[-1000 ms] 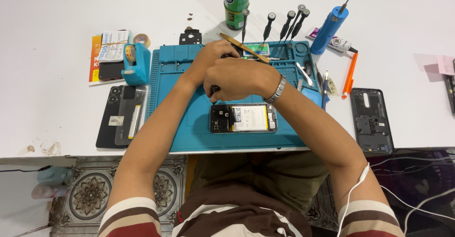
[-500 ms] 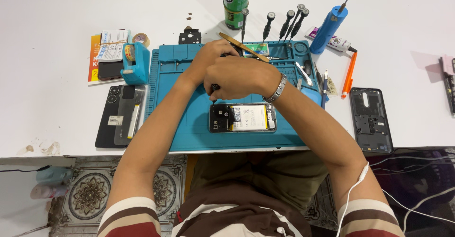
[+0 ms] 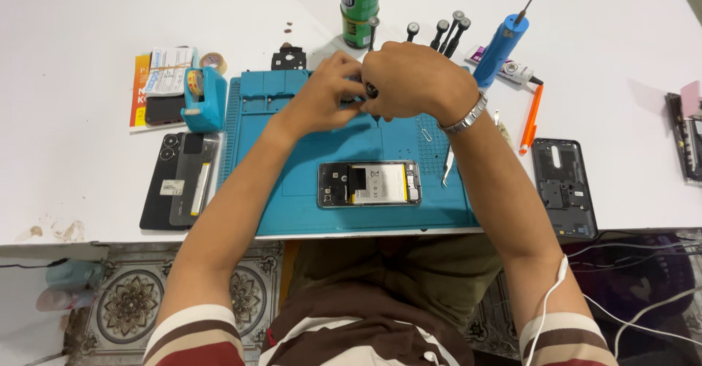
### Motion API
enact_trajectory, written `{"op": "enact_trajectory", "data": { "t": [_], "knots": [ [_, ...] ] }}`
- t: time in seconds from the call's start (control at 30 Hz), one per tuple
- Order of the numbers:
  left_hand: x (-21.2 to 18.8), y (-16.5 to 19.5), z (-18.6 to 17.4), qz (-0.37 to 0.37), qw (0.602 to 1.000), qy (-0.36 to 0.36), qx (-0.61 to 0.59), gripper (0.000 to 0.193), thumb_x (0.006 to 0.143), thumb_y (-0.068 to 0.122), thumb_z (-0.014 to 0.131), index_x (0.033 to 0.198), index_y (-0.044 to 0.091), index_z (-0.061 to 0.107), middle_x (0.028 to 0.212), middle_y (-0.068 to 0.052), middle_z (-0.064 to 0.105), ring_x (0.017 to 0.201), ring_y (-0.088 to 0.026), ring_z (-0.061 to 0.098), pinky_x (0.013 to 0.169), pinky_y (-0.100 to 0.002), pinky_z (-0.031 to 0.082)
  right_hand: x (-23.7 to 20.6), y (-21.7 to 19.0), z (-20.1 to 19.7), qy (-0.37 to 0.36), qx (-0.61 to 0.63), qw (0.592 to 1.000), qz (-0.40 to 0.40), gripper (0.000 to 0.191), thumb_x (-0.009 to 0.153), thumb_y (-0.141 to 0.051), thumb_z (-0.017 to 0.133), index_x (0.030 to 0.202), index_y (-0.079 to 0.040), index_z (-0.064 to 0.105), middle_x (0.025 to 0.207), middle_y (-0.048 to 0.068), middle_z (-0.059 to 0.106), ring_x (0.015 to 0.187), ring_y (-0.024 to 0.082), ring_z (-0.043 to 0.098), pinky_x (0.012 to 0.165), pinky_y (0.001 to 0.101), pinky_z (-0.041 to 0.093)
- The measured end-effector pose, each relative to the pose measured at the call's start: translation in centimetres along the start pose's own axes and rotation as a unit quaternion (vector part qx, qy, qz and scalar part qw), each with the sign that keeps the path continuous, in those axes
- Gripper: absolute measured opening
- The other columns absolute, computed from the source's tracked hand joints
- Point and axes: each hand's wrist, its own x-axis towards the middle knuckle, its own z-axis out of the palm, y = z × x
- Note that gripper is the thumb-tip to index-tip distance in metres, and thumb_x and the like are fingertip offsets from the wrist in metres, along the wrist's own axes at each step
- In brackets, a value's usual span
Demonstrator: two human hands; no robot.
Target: The person disassembles a smartphone on a blue work mat, using a screwdriver to remove screws and a plastic pry tool to separate internal components. They handle the battery, motherboard, and camera module, placing removed parts on the mat.
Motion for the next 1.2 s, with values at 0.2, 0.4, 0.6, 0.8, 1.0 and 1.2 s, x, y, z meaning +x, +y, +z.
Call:
{"op": "enact_trajectory", "data": {
  "t": [0.2, 0.4, 0.6, 0.8, 1.0, 1.2],
  "knots": [
    [0.4, 3.4, -0.4, -0.018, 0.982, -0.063, -0.179, 0.037, 0.071, 0.004, 0.083, 0.105, 0.006, 0.069, 0.124, -0.006, 0.058, 0.116, -0.028, 0.055, 0.095, -0.038, 0.056, 1.1, 0.8, 0.4, -0.041, 0.014, 0.999, 0.033, 0.025, 0.085, -0.023, 0.073, 0.069, -0.004, 0.077, 0.065, 0.006, 0.075, 0.057, 0.020, 0.072, 0.056, 0.0348, 0.059],
    [0.4, 3.0, 0.9, -0.143, 0.954, -0.086, -0.250, 0.043, 0.079, 0.007, 0.085, 0.117, 0.010, 0.065, 0.125, -0.004, 0.055, 0.111, -0.016, 0.069, 0.095, -0.034, 0.058, 1.1, 1.1, 0.4, -0.048, 0.029, 0.998, 0.043, 0.026, 0.082, -0.025, 0.075, 0.069, -0.003, 0.077, 0.066, 0.007, 0.075, 0.057, 0.019, 0.072, 0.056, 0.0325, 0.058],
    [0.0, 1.1, 2.3, 0.008, 0.997, -0.073, -0.026, 0.017, 0.077, 0.023, 0.090, 0.090, 0.015, 0.084, 0.122, -0.005, 0.069, 0.128, -0.030, 0.052, 0.110, -0.046, 0.042, 0.2, 0.9, -0.4, -0.012, 0.012, 1.000, 0.021, 0.012, 0.074, -0.015, 0.072, 0.067, -0.005, 0.076, 0.063, 0.011, 0.074, 0.056, 0.022, 0.073, 0.057, 0.0346, 0.058],
    [-0.9, 1.0, 4.5, -0.069, 0.980, -0.093, -0.161, 0.019, 0.081, 0.025, 0.086, 0.095, 0.012, 0.081, 0.108, -0.005, 0.077, 0.117, -0.027, 0.061, 0.103, -0.042, 0.050, -1.5, -1.2, -0.8, 0.035, -0.012, 0.996, -0.081, 0.021, 0.073, -0.017, 0.072, 0.062, 0.001, 0.070, 0.055, 0.022, 0.061, 0.051, 0.035, 0.064, 0.053, 0.0415, 0.053],
    [-2.7, -0.3, 6.1, -0.123, 0.950, -0.116, -0.263, 0.023, 0.091, 0.023, 0.083, 0.110, 0.011, 0.077, 0.110, -0.004, 0.080, 0.107, -0.017, 0.073, 0.092, -0.035, 0.059, -1.6, -3.4, 0.2, -0.017, -0.011, 0.994, -0.110, 0.020, 0.075, -0.016, 0.071, 0.063, 0.000, 0.071, 0.054, 0.020, 0.065, 0.050, 0.034, 0.064, 0.054, 0.0430, 0.054],
    [-1.9, -1.0, 4.9, -0.142, 0.969, -0.016, -0.203, 0.050, 0.069, 0.019, 0.085, 0.113, 0.008, 0.065, 0.111, -0.004, 0.070, 0.103, -0.018, 0.067, 0.084, -0.034, 0.055, -1.1, -3.0, 1.3, 0.025, 0.009, 0.988, -0.150, 0.010, 0.073, -0.010, 0.072, 0.070, -0.002, 0.074, 0.068, 0.020, 0.069, 0.061, 0.034, 0.068, 0.064, 0.0438, 0.056]
  ]
}}
